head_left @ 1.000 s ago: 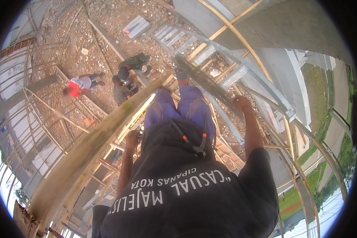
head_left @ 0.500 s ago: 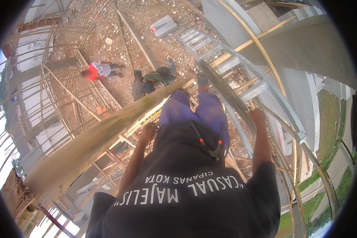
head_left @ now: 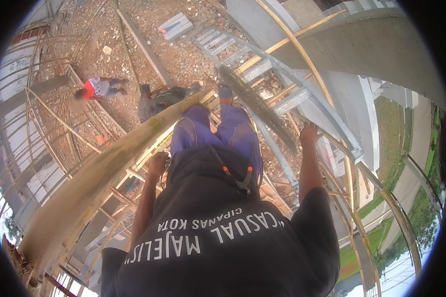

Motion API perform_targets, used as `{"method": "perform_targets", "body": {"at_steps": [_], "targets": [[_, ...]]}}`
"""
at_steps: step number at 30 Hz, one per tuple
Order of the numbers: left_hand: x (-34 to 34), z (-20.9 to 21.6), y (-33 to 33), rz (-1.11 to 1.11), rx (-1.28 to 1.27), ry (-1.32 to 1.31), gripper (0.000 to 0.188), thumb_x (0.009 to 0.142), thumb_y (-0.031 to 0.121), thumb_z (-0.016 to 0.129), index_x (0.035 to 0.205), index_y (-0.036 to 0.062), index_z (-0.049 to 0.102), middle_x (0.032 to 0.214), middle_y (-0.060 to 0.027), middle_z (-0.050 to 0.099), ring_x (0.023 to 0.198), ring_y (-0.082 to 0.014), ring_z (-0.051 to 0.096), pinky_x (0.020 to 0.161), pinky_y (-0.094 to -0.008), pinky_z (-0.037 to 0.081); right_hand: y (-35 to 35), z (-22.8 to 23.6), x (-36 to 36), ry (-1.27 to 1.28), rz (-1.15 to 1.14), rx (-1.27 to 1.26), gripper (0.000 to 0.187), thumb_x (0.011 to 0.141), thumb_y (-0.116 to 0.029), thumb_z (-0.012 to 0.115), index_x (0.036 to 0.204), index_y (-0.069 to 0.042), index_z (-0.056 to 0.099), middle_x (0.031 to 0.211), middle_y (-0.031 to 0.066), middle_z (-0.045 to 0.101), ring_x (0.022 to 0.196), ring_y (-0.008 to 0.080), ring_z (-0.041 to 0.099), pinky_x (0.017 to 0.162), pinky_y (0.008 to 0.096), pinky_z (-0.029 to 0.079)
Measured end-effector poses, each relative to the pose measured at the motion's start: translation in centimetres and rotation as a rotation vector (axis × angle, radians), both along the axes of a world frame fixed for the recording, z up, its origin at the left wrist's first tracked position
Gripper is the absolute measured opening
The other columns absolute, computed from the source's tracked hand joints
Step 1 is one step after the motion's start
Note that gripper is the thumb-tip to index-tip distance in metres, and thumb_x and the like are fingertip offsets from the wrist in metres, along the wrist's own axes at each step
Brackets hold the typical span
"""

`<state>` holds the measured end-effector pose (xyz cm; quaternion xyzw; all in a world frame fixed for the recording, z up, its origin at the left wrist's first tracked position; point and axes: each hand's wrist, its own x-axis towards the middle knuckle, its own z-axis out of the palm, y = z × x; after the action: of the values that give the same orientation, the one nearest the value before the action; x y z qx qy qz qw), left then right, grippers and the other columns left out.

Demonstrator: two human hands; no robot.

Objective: The person climbs a bamboo scaffold and uses bolt cutters to trim and adjust bamboo poles. They reposition the poles and secure them with wire ties while working at height.

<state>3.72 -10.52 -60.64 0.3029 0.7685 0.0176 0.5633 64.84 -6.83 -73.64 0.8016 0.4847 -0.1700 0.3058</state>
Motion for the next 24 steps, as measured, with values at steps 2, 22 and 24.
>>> {"method": "perform_targets", "body": {"at_steps": [2,22,24], "targets": [[-4.3,-4.0,-4.1,-0.285,0.164,0.027,0.029,0.092,0.021,0.057,0.111,0.0002,0.063,0.104,-0.0096,0.066,0.094,-0.0195,0.064,0.082,-0.0322,0.052,-0.3,-0.7,-0.7,-0.018,0.011,0.134,0.031,0.096,-0.021,0.045,0.125,-0.021,0.058,0.142,0.0058,0.045,0.136,0.0264,0.037,0.106,0.0625,0.029],[-1.3,0.1,-1.2,0.043,-0.11,0.039,0.046,0.094,0.035,0.056,0.123,-0.0001,0.056,0.108,-0.0113,0.065,0.096,-0.0223,0.062,0.081,-0.0384,0.05,2.1,-5.2,-11.3,0.441,-0.095,-0.088,0.031,0.091,-0.033,0.055,0.116,-0.015,0.063,0.115,0.0152,0.066,0.113,0.0347,0.06,0.095,0.0448,0.049],[-2.3,-0.8,-2.2,0.127,-0.12,0.024,0.045,0.093,0.035,0.058,0.121,0.0001,0.057,0.107,-0.0108,0.064,0.094,-0.0227,0.062,0.078,-0.038,0.051,1.9,-4.5,-11.8,0.529,-0.03,-0.033,0.033,0.09,-0.036,0.058,0.115,-0.015,0.063,0.115,0.0157,0.065,0.112,0.0345,0.06,0.094,0.046,0.048]]}}
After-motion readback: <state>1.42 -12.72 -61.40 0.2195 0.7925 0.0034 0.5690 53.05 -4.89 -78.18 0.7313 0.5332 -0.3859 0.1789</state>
